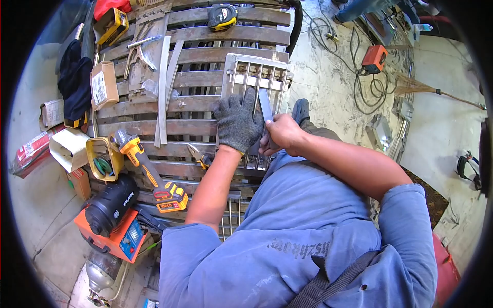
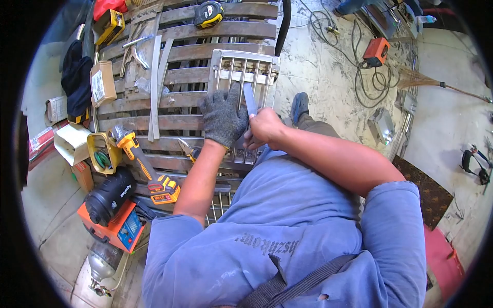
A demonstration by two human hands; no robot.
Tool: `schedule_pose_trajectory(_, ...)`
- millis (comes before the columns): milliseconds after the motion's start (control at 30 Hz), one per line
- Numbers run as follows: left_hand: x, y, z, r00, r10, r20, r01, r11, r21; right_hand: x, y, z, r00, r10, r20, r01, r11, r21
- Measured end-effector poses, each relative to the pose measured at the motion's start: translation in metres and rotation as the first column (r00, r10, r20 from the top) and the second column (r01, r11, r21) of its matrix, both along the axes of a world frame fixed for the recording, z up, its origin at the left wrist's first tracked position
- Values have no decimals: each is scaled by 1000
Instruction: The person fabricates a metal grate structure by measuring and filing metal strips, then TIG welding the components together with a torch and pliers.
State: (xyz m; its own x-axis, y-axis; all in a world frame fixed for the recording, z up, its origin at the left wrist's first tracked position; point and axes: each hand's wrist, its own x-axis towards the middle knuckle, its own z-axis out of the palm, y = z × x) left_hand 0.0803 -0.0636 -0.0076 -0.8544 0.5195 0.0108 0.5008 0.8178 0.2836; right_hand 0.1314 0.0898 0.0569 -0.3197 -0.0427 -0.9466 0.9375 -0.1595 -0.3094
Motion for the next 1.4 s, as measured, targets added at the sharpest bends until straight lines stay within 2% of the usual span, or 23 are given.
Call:
schedule_pose_trajectory(133,1,-2,1,996,6,91,-2,999,-39,-2,-6,-5,997,-71,17,71,997,-9)
schedule_pose_trajectory(233,3,-3,1,999,-2,36,2,1000,-24,-1,-7,-12,994,-112,-6,112,994,13)
schedule_pose_trajectory(467,0,-1,2,996,5,94,-3,1000,-26,0,-9,-10,996,-82,-47,86,990,108)
schedule_pose_trajectory(933,-3,0,6,989,9,148,-7,1000,-18,-4,-7,9,999,-29,-38,34,991,132)
schedule_pose_trajectory(1033,-2,-1,3,1000,0,20,-1,999,40,-4,-6,8,999,-15,-34,19,989,148)
schedule_pose_trajectory(1267,0,0,6,999,16,36,-17,1000,13,4,-6,-23,996,-81,-32,83,995,62)
schedule_pose_trajectory(1400,0,0,5,1000,10,24,-10,1000,3,7,2,-22,995,-88,-44,88,996,2)
